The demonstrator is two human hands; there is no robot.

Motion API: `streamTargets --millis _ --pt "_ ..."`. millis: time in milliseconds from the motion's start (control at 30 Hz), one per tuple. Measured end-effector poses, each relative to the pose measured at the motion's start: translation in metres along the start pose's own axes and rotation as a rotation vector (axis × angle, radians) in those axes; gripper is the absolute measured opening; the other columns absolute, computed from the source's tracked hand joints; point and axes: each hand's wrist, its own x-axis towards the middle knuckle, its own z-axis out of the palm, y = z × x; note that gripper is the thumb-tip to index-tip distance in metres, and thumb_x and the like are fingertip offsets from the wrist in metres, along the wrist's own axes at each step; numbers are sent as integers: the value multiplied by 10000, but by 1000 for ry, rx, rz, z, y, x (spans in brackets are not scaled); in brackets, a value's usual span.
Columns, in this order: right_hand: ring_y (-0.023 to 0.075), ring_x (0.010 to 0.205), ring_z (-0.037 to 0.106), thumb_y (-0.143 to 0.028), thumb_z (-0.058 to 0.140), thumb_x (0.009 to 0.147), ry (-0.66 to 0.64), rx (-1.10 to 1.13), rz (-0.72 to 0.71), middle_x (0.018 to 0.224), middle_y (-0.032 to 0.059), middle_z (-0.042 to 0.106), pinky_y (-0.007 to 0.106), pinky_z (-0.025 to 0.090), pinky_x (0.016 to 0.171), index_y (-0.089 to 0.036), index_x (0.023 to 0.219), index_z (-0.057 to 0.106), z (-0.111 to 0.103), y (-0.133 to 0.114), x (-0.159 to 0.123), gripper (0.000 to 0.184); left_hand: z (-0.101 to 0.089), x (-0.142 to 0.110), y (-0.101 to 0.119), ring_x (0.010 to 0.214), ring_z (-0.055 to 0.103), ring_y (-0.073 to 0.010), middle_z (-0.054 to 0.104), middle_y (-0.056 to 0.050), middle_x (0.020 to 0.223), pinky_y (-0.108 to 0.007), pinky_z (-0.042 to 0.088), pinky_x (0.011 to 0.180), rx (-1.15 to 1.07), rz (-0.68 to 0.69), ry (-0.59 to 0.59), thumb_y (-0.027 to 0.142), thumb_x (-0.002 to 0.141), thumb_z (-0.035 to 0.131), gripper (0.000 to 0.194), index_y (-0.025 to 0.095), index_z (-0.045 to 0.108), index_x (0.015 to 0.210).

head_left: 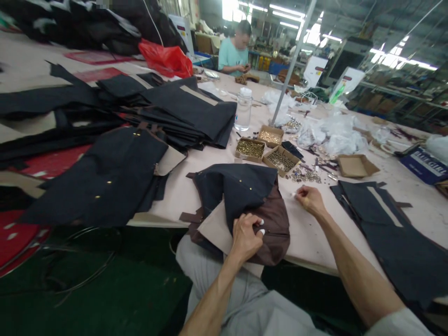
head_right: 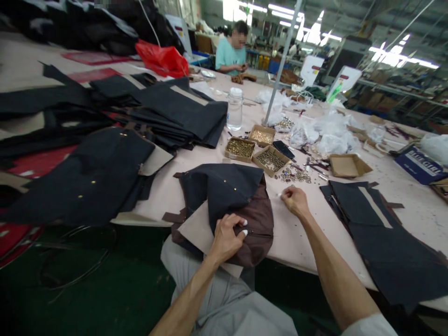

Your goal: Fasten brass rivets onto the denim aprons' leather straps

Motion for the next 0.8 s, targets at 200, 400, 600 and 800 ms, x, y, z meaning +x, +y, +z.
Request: streamTargets --millis 200,400,600,800 --pt "268 924 697 -294 645 759 173 -142 108 970 118 772 300 480 767 -169 1004 733 -27 47 53 289 -2 0 2 995 601 -216 717 5 978 -361 386 903 -1 -29 20 98 766 683 213 243 689 923" --pt "231 786 677 -238 656 731 118 -202 134 821 85 751 267 437 675 -188 821 715 -12 59 69 119 -3 0 2 977 616 -200 727 9 1004 -348 398 907 -36 -40 11 109 784 694 200 239 701 936" --pt "227 789 654 -140 630 649 99 -178 124 783 85 723 269 428 682 -170 828 716 -18 55 77 201 -1 -1 3 996 617 -205 731 2 996 -356 393 946 -26 -46 10 112 793 684 191 235 708 937" --pt "181 619 550 -125 615 568 45 -43 67 522 19 558 268 373 588 -180 591 597 -33 36 72 62 2 -2 0 972 626 -216 738 -3 964 -369 412 922 -62 -26 42 112 779 684 186 222 723 924"
